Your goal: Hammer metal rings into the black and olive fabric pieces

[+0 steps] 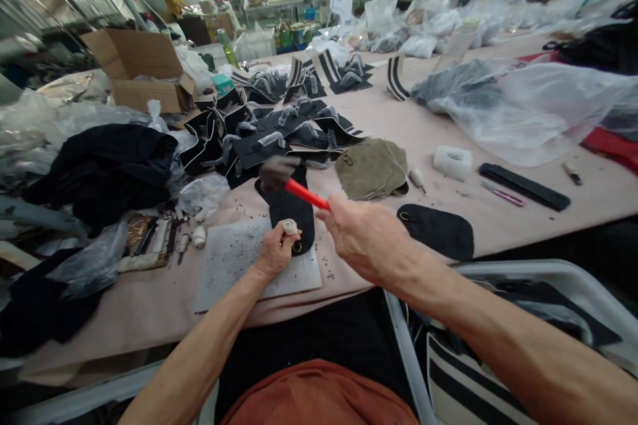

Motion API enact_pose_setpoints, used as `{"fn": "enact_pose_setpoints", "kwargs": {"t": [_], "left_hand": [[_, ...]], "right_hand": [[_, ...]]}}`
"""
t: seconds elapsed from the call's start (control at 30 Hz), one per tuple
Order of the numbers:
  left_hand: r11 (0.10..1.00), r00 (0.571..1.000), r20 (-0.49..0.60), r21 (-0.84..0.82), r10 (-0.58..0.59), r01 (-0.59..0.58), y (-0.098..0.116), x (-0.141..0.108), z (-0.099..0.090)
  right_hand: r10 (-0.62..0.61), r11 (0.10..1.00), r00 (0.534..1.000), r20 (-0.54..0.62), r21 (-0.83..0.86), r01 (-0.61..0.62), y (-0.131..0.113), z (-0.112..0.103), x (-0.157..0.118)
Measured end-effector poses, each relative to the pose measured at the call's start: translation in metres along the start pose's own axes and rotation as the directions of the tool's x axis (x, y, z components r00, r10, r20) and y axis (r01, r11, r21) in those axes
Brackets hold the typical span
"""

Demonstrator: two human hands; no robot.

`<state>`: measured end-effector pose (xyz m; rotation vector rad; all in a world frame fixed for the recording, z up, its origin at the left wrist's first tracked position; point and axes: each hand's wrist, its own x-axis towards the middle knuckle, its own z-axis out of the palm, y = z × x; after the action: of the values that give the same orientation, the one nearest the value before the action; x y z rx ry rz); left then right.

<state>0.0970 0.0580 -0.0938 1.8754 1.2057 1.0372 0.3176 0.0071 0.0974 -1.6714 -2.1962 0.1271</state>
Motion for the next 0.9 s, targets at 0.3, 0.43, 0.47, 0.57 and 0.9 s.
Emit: {"fn": "enact_pose_setpoints", "kwargs": {"t": [0.3, 0.43, 0.47, 0.57, 0.9], "left_hand": [[1.000, 1.000, 0.023, -0.003, 0.004, -0.004, 0.005, -0.001, -0.002], [1.000, 1.000, 0.008, -0.005, -0.006, 0.006, 0.004, -0.001, -0.001], [1.000, 1.000, 0.007, 0.001, -0.009, 0.009, 0.004, -0.001, -0.001], [1.000, 1.000, 0.017, 0.005, -0.019, 0.019, 0.005, 0.000, -0.001], [1.000, 1.000, -0.008, -0.015, -0.005, 0.005, 0.010, 0.000, -0.005]], "right_hand": [[0.101, 0.995, 0.954, 0.282, -0.024, -0.098, 0.014, 0.035, -0.013], [0.132, 0.990, 0.976, 0.173, -0.075, -0.120, 0.014, 0.034, -0.015], [0.145, 0.988, 0.973, 0.178, -0.080, -0.133, 0.012, 0.033, -0.015], [0.143, 0.989, 0.930, 0.339, -0.092, -0.118, 0.008, 0.031, -0.013], [0.527, 0.778, 0.735, 0.427, 0.107, -0.619, 0.072, 0.096, -0.034]]}}
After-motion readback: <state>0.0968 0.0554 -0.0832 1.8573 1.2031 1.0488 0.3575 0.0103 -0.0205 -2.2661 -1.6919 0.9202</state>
